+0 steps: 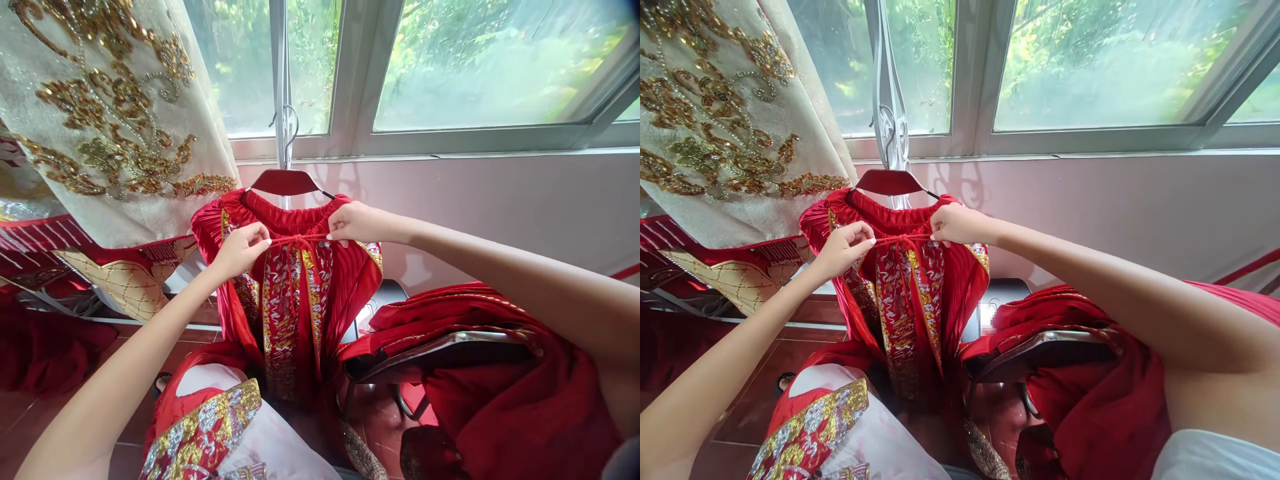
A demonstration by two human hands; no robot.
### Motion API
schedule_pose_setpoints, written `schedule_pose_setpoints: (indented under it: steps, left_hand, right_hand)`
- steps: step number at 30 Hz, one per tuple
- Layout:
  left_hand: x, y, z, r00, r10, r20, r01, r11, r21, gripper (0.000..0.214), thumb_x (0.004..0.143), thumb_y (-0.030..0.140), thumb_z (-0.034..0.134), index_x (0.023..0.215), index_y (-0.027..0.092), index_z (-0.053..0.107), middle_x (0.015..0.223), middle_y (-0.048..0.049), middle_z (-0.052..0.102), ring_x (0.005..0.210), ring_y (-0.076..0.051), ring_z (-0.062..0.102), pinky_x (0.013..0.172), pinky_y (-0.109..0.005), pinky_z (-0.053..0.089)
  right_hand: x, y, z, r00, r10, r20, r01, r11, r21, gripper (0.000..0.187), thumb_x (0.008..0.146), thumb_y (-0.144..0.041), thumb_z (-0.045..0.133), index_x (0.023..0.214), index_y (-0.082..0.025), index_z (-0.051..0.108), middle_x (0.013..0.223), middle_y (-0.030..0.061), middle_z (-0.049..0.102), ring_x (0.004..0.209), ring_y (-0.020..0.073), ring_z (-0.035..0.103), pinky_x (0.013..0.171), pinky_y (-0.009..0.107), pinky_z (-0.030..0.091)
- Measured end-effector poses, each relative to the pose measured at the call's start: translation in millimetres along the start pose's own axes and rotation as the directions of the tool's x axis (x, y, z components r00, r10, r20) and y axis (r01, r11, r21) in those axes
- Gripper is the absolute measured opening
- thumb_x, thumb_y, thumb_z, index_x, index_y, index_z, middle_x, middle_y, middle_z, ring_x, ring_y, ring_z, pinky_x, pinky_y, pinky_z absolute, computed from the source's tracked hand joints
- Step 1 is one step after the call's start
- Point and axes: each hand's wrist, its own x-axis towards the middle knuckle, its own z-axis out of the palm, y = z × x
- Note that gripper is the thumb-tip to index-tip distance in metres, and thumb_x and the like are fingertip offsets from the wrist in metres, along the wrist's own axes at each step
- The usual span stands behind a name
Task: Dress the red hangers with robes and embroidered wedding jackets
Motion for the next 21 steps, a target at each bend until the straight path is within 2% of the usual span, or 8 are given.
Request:
schedule_pose_setpoints:
  steps: [2,4,7,10,13,15,18,21]
  left_hand:
    - [1,-3,-3.0,0.999,0.035,0.014,-0.036,0.995,0.097,0.013,0.082,0.031,0.052,0.08,0.019,0.057,0.063,0.003,0.054,0.057,-0.012,0.048,0.058,-0.026,0.037]
    - [3,-7,-10.6,0.991,0.136,-0.009,-0.129,0.961,0.246,0.016,0.083,0.031,0.052,0.09,0.02,0.061,0.078,-0.0009,0.061,0.071,-0.015,0.055,0.068,-0.03,0.043]
    - [9,-12,-30.3,0.951,0.307,-0.041,-0.245,0.825,0.51,0.026,0.084,0.03,0.054,0.108,0.023,0.064,0.116,-0.008,0.059,0.107,-0.025,0.052,0.092,-0.042,0.04]
    - [16,-12,-50.2,0.947,0.319,-0.029,-0.208,0.684,0.699,0.032,0.086,0.029,0.054,0.116,0.025,0.062,0.135,-0.0112,0.047,0.122,-0.032,0.041,0.099,-0.051,0.034]
    - [20,-9,-60.1,0.966,0.254,0.042,-0.197,0.622,0.758,0.031,0.089,0.025,0.047,0.115,0.022,0.062,0.134,-0.0131,0.048,0.118,-0.032,0.046,0.093,-0.048,0.04]
    - [22,-8,-61.9,0.969,0.237,0.065,-0.2,0.61,0.767,0.03,0.09,0.022,0.041,0.11,0.018,0.062,0.128,-0.0144,0.052,0.112,-0.03,0.051,0.088,-0.043,0.044]
    - [25,-8,-64.4,0.975,0.214,0.053,-0.182,0.647,0.741,0.029,0.088,0.018,0.038,0.105,0.016,0.061,0.109,-0.0139,0.062,0.098,-0.026,0.059,0.082,-0.037,0.046]
    - [33,-12,-73.0,0.989,0.147,-0.021,-0.101,0.772,0.628,0.027,0.085,0.019,0.041,0.103,0.016,0.061,0.088,-0.0092,0.066,0.082,-0.023,0.062,0.077,-0.034,0.046]
  right_hand:
    - [-2,0,-9,1.0,0.006,-0.016,-0.007,1.0,-0.008,0.013,0.071,-0.018,0.06,0.058,-0.016,0.06,0.055,0.0006,0.061,0.052,0.0106,0.05,0.055,0.028,0.037]
    - [-3,2,-17,0.987,-0.042,-0.158,0.04,0.999,-0.018,0.011,0.071,-0.021,0.058,0.071,-0.016,0.068,0.065,0.0027,0.066,0.058,0.0134,0.055,0.059,0.029,0.04]
    - [-3,11,-27,0.901,-0.136,-0.412,0.084,0.986,-0.142,0.025,0.076,-0.024,0.052,0.089,-0.017,0.072,0.085,0.006,0.07,0.069,0.0167,0.059,0.065,0.032,0.043]
    - [-2,20,-25,0.896,-0.274,-0.351,0.133,0.917,-0.375,0.028,0.081,-0.025,0.048,0.098,-0.021,0.071,0.104,0.0056,0.068,0.085,0.0194,0.059,0.067,0.031,0.041]
    - [-2,24,-16,0.937,-0.283,-0.206,0.12,0.813,-0.569,0.027,0.084,-0.022,0.047,0.103,-0.022,0.066,0.11,0.0069,0.064,0.089,0.0209,0.057,0.061,0.029,0.036]
    - [-2,24,-10,0.95,-0.237,-0.203,0.063,0.784,-0.618,0.026,0.086,-0.019,0.043,0.103,-0.019,0.063,0.107,0.0097,0.063,0.084,0.0204,0.056,0.059,0.028,0.033]
    - [0,25,-7,0.957,-0.144,-0.251,-0.014,0.843,-0.537,0.026,0.088,-0.016,0.038,0.103,-0.015,0.058,0.093,0.0102,0.064,0.072,0.0186,0.055,0.059,0.029,0.033]
    - [5,32,-13,0.935,-0.075,-0.348,-0.067,0.923,-0.378,0.024,0.088,-0.02,0.039,0.102,-0.016,0.057,0.082,0.008,0.064,0.067,0.0183,0.053,0.061,0.03,0.036]
